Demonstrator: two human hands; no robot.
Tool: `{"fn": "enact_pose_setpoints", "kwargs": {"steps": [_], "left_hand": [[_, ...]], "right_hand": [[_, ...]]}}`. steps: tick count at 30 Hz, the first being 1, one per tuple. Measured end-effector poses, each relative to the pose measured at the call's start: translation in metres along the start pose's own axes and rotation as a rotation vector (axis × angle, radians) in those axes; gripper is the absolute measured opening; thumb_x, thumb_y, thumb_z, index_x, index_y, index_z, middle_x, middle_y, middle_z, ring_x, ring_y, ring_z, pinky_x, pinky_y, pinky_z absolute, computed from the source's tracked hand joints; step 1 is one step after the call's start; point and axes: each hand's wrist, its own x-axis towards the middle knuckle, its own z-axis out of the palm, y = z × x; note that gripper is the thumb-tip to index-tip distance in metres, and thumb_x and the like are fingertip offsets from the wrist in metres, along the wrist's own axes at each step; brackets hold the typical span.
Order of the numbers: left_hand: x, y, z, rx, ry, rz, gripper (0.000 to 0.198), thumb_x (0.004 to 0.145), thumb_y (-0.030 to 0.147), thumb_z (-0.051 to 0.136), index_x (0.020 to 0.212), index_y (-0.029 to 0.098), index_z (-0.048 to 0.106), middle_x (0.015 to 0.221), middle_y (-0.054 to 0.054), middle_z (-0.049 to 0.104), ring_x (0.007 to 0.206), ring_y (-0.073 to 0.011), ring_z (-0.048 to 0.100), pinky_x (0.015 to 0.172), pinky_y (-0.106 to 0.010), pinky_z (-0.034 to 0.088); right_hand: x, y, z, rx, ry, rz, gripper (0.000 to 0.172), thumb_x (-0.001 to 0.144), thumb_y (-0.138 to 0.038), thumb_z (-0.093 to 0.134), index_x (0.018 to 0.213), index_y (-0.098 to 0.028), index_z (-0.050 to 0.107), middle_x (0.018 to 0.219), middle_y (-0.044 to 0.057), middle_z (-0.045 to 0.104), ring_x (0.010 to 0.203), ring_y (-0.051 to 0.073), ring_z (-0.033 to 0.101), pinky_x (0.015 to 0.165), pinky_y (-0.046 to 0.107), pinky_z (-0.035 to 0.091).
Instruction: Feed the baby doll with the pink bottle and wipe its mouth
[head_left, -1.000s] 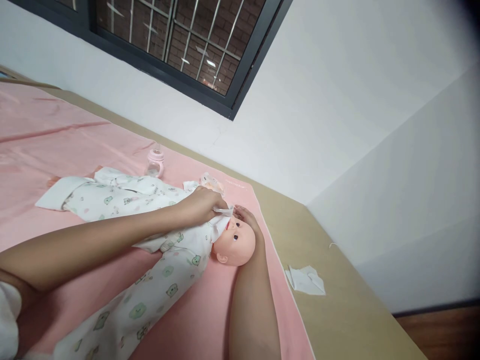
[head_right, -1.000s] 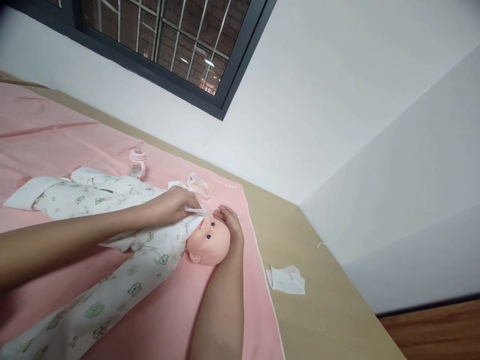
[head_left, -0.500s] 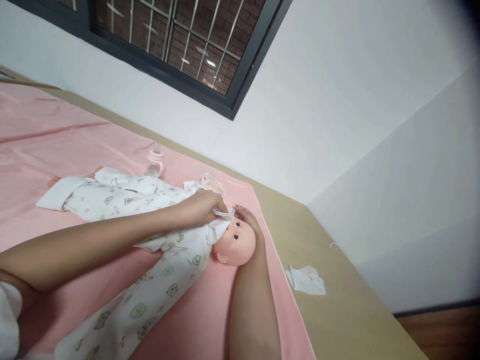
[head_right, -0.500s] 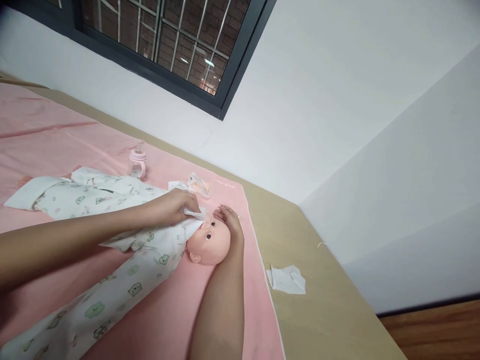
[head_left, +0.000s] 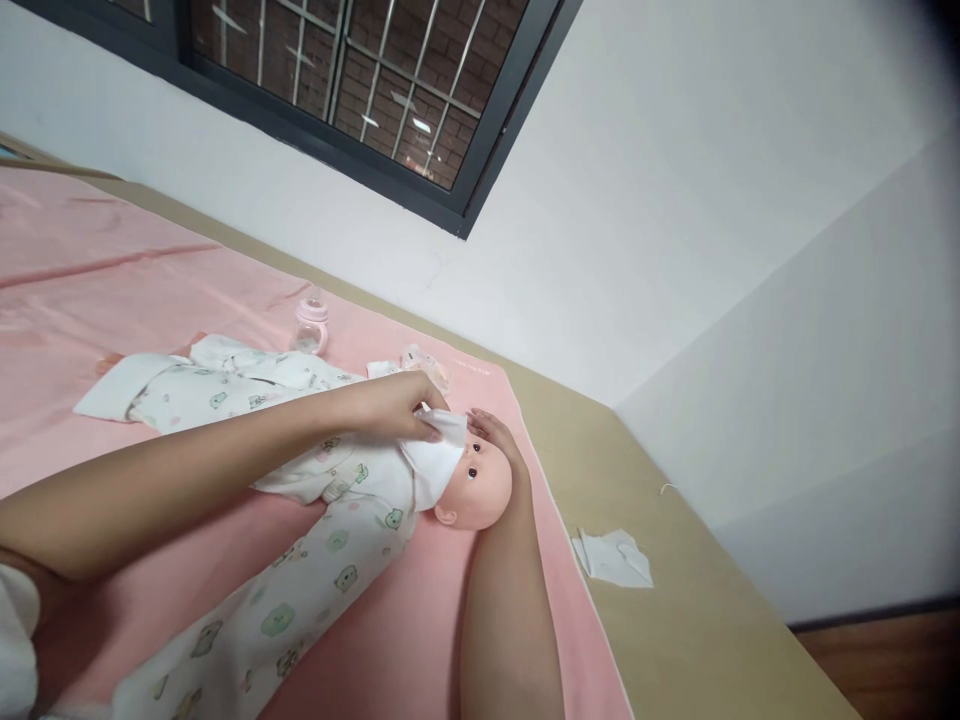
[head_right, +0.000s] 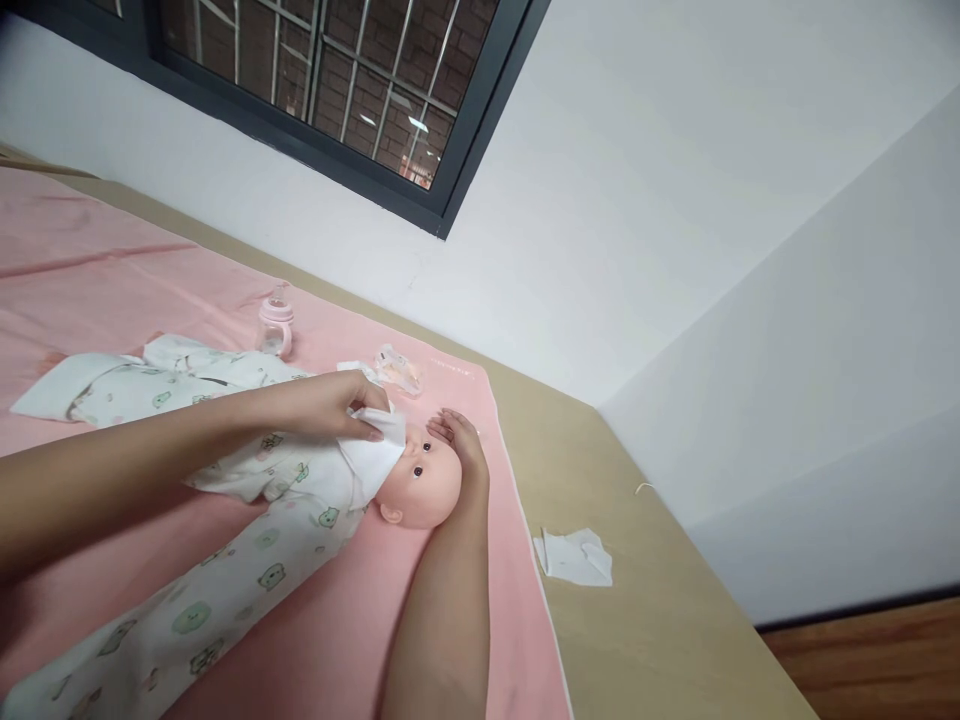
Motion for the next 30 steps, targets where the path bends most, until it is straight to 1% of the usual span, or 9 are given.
{"fn": "enact_pose_setpoints", "kwargs": {"steps": [4, 8, 12, 13, 16, 19, 23, 27, 30], "left_hand": [[0.001, -0.004, 0.006, 0.088, -0.051, -0.048, 0.020, 0.073, 0.015, 0.056, 0.084, 0.017, 0.072, 0.084, 0.000, 0.070, 0.075, -0.0167, 0.059, 0.063, -0.023, 0.036], [0.000, -0.005, 0.009, 0.135, -0.029, -0.074, 0.022, 0.072, 0.020, 0.060, 0.089, 0.022, 0.074, 0.086, 0.000, 0.071, 0.075, -0.0171, 0.060, 0.063, -0.023, 0.037], [-0.002, 0.002, 0.010, 0.198, 0.014, -0.080, 0.014, 0.070, 0.022, 0.061, 0.078, 0.020, 0.071, 0.072, 0.002, 0.067, 0.065, -0.0151, 0.056, 0.057, -0.024, 0.033], [-0.002, 0.004, 0.011, 0.226, 0.031, -0.080, 0.010, 0.070, 0.024, 0.060, 0.071, 0.019, 0.068, 0.065, 0.003, 0.063, 0.061, -0.0144, 0.053, 0.055, -0.025, 0.031], [-0.001, 0.010, 0.015, 0.335, 0.089, -0.083, 0.021, 0.072, 0.026, 0.055, 0.054, 0.018, 0.049, 0.052, 0.003, 0.049, 0.054, -0.0140, 0.045, 0.055, -0.027, 0.027], [0.001, 0.010, 0.019, 0.421, 0.145, -0.057, 0.023, 0.071, 0.023, 0.054, 0.053, 0.018, 0.040, 0.053, 0.003, 0.049, 0.056, -0.0151, 0.045, 0.066, -0.029, 0.031], [0.003, 0.004, 0.022, 0.459, 0.169, -0.038, 0.021, 0.072, 0.021, 0.053, 0.055, 0.018, 0.040, 0.056, 0.002, 0.053, 0.059, -0.0161, 0.047, 0.079, -0.034, 0.030], [0.003, 0.001, 0.022, 0.470, 0.170, -0.039, 0.019, 0.073, 0.019, 0.053, 0.057, 0.018, 0.041, 0.060, 0.002, 0.056, 0.062, -0.0176, 0.050, 0.081, -0.035, 0.029], [0.002, 0.001, 0.022, 0.459, 0.173, -0.040, 0.015, 0.074, 0.017, 0.053, 0.061, 0.018, 0.045, 0.063, 0.001, 0.059, 0.066, -0.0186, 0.053, 0.082, -0.035, 0.029]], "right_hand": [[0.004, -0.006, 0.002, -0.037, 0.015, -0.014, 0.021, 0.064, -0.018, 0.073, 0.083, -0.018, 0.065, 0.081, 0.005, 0.070, 0.097, 0.022, 0.062, 0.089, 0.034, 0.048], [0.005, -0.009, 0.000, -0.079, 0.012, -0.026, 0.026, 0.060, -0.010, 0.072, 0.083, -0.019, 0.065, 0.083, 0.004, 0.070, 0.101, 0.021, 0.060, 0.094, 0.034, 0.045], [0.003, -0.009, 0.000, -0.084, -0.006, -0.030, 0.023, 0.061, -0.011, 0.072, 0.082, -0.018, 0.065, 0.083, 0.004, 0.070, 0.099, 0.021, 0.061, 0.093, 0.034, 0.046], [0.002, -0.010, 0.001, -0.080, -0.012, -0.028, 0.021, 0.062, -0.012, 0.071, 0.082, -0.018, 0.065, 0.083, 0.005, 0.070, 0.097, 0.022, 0.061, 0.092, 0.034, 0.046], [0.002, -0.011, 0.003, -0.067, -0.032, -0.025, 0.015, 0.067, -0.019, 0.069, 0.081, -0.018, 0.064, 0.078, 0.004, 0.069, 0.093, 0.022, 0.062, 0.088, 0.035, 0.048], [0.002, -0.012, 0.005, -0.058, -0.049, -0.023, 0.015, 0.068, -0.022, 0.069, 0.081, -0.019, 0.064, 0.076, 0.004, 0.069, 0.091, 0.021, 0.062, 0.087, 0.034, 0.049], [-0.001, -0.011, 0.005, -0.050, -0.063, -0.017, 0.018, 0.066, -0.025, 0.071, 0.081, -0.019, 0.063, 0.075, 0.003, 0.069, 0.089, 0.020, 0.062, 0.086, 0.033, 0.048], [-0.003, -0.009, 0.004, -0.039, -0.064, -0.006, 0.018, 0.068, -0.029, 0.069, 0.082, -0.019, 0.063, 0.073, 0.003, 0.068, 0.089, 0.020, 0.062, 0.086, 0.033, 0.048], [-0.002, -0.009, 0.002, -0.031, -0.053, -0.014, 0.019, 0.067, -0.027, 0.071, 0.082, -0.018, 0.064, 0.076, 0.004, 0.069, 0.092, 0.021, 0.062, 0.087, 0.033, 0.047]]}}
